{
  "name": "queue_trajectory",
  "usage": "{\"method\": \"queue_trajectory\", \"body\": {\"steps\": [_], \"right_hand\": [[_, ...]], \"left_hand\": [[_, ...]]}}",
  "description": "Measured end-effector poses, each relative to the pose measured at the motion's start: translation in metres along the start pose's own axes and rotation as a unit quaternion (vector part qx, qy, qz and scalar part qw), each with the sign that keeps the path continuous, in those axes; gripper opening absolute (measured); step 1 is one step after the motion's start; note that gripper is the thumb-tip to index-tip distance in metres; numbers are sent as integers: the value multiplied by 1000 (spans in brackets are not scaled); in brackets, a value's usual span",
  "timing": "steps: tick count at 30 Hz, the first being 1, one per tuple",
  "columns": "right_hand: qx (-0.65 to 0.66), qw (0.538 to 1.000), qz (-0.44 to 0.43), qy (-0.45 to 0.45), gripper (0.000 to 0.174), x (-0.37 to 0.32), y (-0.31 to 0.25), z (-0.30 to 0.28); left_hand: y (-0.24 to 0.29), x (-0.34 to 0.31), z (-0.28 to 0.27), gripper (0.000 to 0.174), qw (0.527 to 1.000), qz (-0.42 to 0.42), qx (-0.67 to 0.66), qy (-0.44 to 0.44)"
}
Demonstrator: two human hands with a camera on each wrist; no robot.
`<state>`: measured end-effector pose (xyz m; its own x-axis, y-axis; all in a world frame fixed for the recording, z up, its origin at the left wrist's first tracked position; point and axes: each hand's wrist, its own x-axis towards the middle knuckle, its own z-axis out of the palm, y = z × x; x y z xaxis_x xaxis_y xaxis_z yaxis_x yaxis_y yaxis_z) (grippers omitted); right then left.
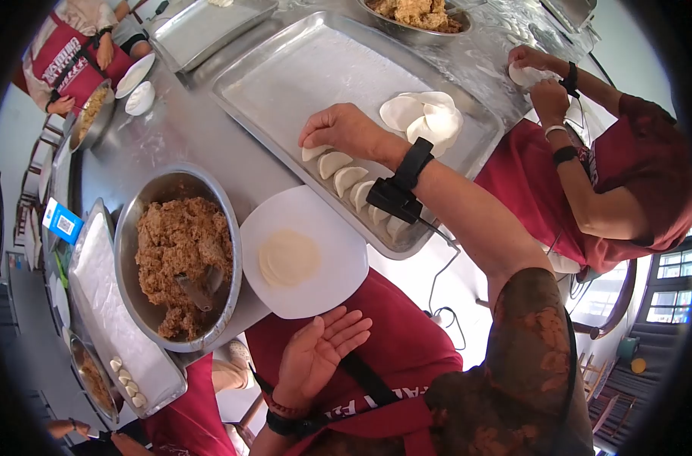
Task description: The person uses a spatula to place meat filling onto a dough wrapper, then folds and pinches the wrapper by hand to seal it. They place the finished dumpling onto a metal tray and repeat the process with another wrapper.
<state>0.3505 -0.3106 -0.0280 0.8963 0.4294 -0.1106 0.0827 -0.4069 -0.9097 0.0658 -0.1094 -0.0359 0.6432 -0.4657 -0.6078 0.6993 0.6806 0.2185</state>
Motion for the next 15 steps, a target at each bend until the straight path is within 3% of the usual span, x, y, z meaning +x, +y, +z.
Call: {"method": "queue_trajectory", "body": {"steps": [13, 15], "right_hand": [[-80, 992, -83, -47, 17, 6, 15, 2], [-91, 991, -102, 12, 19, -1, 10, 3]], "left_hand": [[3, -3, -2, 42, 999, 28, 26, -13], [4, -6, -5, 41, 999, 37, 30, -21]]}}
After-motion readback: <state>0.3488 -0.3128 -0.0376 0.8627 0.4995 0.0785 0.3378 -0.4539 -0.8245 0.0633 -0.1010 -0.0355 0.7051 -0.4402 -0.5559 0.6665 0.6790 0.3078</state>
